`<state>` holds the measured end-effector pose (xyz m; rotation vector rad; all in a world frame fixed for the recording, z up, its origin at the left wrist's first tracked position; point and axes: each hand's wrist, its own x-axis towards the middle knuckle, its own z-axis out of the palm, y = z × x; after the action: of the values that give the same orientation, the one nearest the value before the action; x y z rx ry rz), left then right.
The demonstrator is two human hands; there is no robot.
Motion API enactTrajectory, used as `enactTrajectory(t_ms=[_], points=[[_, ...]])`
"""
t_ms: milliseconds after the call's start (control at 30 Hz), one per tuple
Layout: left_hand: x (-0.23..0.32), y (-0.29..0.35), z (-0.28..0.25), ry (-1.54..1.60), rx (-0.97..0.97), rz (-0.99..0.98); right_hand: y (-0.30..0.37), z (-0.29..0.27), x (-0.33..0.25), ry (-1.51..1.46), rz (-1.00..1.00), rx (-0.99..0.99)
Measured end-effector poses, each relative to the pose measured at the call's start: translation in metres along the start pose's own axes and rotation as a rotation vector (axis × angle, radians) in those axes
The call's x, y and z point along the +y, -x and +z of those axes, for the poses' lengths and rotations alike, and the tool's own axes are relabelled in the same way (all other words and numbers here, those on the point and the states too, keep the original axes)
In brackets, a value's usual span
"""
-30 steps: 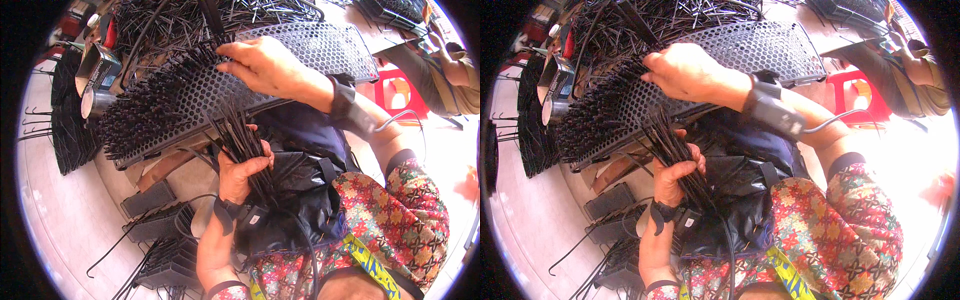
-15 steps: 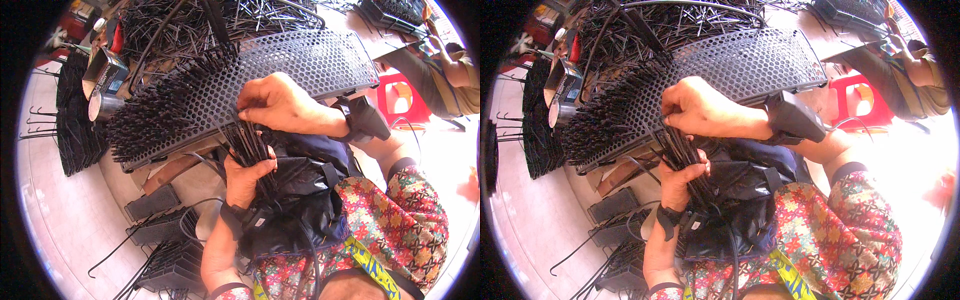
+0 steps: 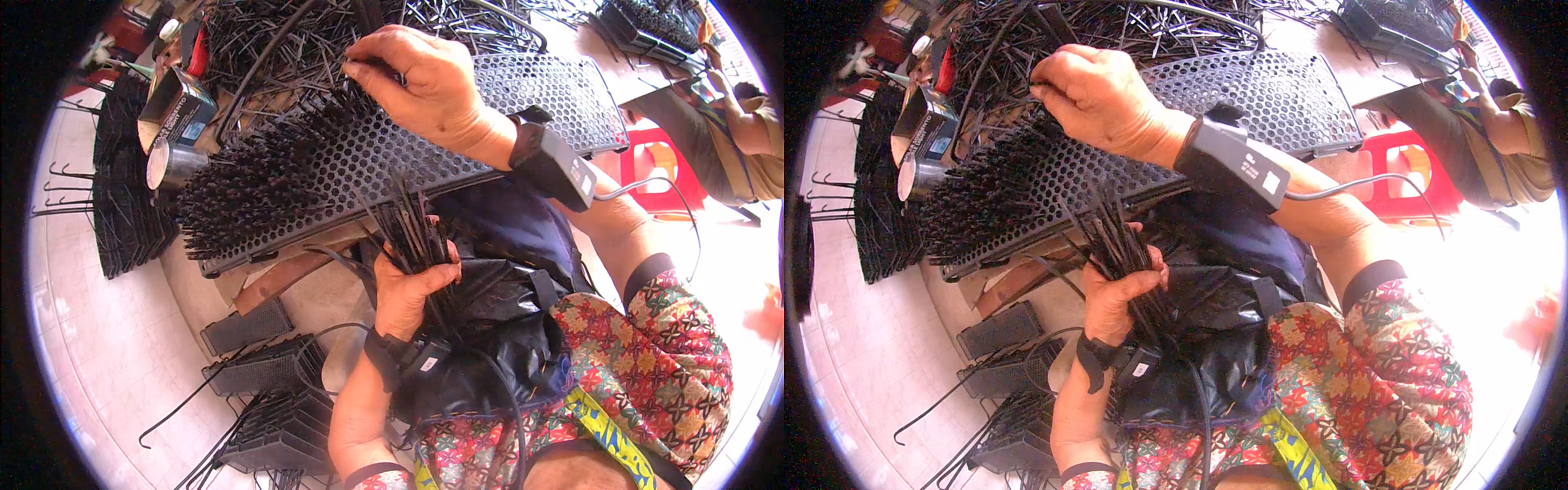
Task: The person inserts black plastic hanger hooks into the holes of a perforated plastic hanger base. They gather hooks from a pile, align them, and push them through the base one by one.
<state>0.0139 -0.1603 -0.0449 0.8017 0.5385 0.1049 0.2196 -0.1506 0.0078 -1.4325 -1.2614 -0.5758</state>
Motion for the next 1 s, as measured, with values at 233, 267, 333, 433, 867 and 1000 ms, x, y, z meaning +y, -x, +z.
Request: enactTrajectory(t_ms=[233, 267, 333, 433, 867, 1000], points=[[-0.004, 0.000, 0.000, 0.000, -0.017, -0.004, 0.008, 0.006, 0.007, 0.024, -0.198, -0.267], [-0.004, 0.000, 0.000, 0.005, -0.020, -0.005, 0.007, 0.008, 0.007, 0.052, -0.236, -0.333], [-0.004, -0.001, 0.000, 0.009, -0.027, 0.003, 0.006, 0.006, 0.006, 0.068, -0.266, -0.468], [-0.005, -0.001, 0.001, 0.027, -0.040, 0.026, 0.002, 0.004, -0.002, 0.085, -0.166, -0.503], [0.004, 0.004, 0.004, 0.116, -0.119, 0.037, 0.027, -0.056, -0.033, -0.658, 1.079, -0.772], [0.008, 0.006, 0.007, 0.090, -0.081, 0.005, 0.031, -0.055, -0.035, -0.702, 1.107, -0.711]])
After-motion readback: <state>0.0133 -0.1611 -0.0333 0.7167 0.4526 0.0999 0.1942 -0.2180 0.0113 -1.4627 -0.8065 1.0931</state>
